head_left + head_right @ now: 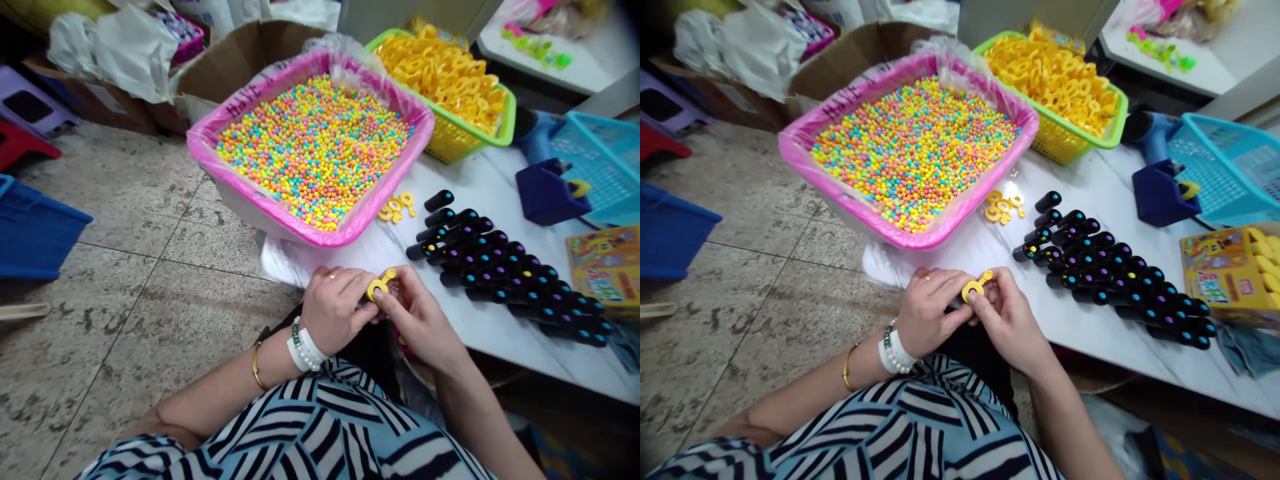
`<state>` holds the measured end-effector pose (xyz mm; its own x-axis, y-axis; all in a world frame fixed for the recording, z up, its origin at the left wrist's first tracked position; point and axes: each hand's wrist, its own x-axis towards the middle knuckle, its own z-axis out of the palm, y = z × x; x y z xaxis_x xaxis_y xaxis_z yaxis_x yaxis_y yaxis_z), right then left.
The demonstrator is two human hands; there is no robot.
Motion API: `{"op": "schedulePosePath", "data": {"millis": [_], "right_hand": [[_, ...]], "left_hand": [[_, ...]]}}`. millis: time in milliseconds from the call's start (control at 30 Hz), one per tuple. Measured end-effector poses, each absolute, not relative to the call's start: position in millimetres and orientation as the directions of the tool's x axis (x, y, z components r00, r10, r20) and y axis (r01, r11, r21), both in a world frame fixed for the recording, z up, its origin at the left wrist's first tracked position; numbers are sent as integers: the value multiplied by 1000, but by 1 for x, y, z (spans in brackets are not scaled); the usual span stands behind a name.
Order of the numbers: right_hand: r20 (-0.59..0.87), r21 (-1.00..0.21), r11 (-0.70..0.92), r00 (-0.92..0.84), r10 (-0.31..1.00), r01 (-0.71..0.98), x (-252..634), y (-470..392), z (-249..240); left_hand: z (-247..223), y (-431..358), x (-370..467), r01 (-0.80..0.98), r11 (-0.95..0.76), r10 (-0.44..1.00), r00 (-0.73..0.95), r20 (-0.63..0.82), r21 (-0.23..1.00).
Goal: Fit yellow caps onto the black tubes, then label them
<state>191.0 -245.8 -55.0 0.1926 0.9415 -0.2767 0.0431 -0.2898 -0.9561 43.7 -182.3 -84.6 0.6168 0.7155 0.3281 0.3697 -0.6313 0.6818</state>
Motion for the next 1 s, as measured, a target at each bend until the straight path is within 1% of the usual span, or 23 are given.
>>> {"op": "schedulePosePath", "data": {"millis": [67, 133, 167, 233, 300, 367, 467, 567, 633, 700, 767, 833, 900, 933, 1000], "right_hand": [[-250, -968, -248, 240, 938, -39, 193, -250, -62], [-281, -956, -245, 261, 924, -162, 200, -248, -65], [-322, -937, -274, 237, 916, -216, 205, -245, -65], [-420, -886, -378, 119, 900, -267, 214, -235, -60], [-491, -847, -482, -15, 871, -225, 222, -223, -52], [-524, -832, -533, -98, 846, -153, 224, -213, -44], [-539, -828, -552, -135, 831, -93, 222, -205, -41], [-520, -839, -534, -139, 843, -107, 219, -207, -44], [-467, -869, -480, -125, 875, -117, 217, -211, -49], [-390, -913, -398, -100, 915, -84, 215, -216, -52], [-305, -952, -305, -79, 949, 7, 210, -223, -54], [-173, -975, -169, -15, 985, 142, 202, -232, -57], [31, -942, -7, 108, 994, 334, 192, -243, -62], [141, -892, 49, 173, 975, 449, 188, -249, -65], [299, -768, 69, 261, 918, 637, 181, -263, -70]], "left_hand": [[-84, -182, 43, 374, -621, 723, 612, 320, 688], [-83, -182, 42, 365, -629, 715, 618, 326, 686], [-83, -181, 42, 362, -636, 708, 624, 329, 682], [-82, -180, 40, 362, -645, 700, 634, 330, 673], [-81, -179, 40, 371, -648, 698, 639, 323, 666], [-81, -179, 40, 387, -649, 698, 646, 309, 655], [-79, -178, 41, 416, -650, 696, 661, 279, 636], [-78, -177, 43, 456, -644, 710, 655, 258, 615], [-77, -176, 45, 487, -643, 722, 642, 256, 591], [-79, -175, 46, 498, -656, 718, 642, 268, 567], [-83, -173, 43, 489, -681, 700, 653, 289, 545], [-88, -172, 39, 466, -720, 668, 667, 331, 513], [-93, -170, 35, 421, -779, 610, 679, 408, 464], [-95, -169, 34, 400, -811, 574, 683, 451, 427], [-95, -171, 35, 321, -879, 469, 712, 522, 352]]}}
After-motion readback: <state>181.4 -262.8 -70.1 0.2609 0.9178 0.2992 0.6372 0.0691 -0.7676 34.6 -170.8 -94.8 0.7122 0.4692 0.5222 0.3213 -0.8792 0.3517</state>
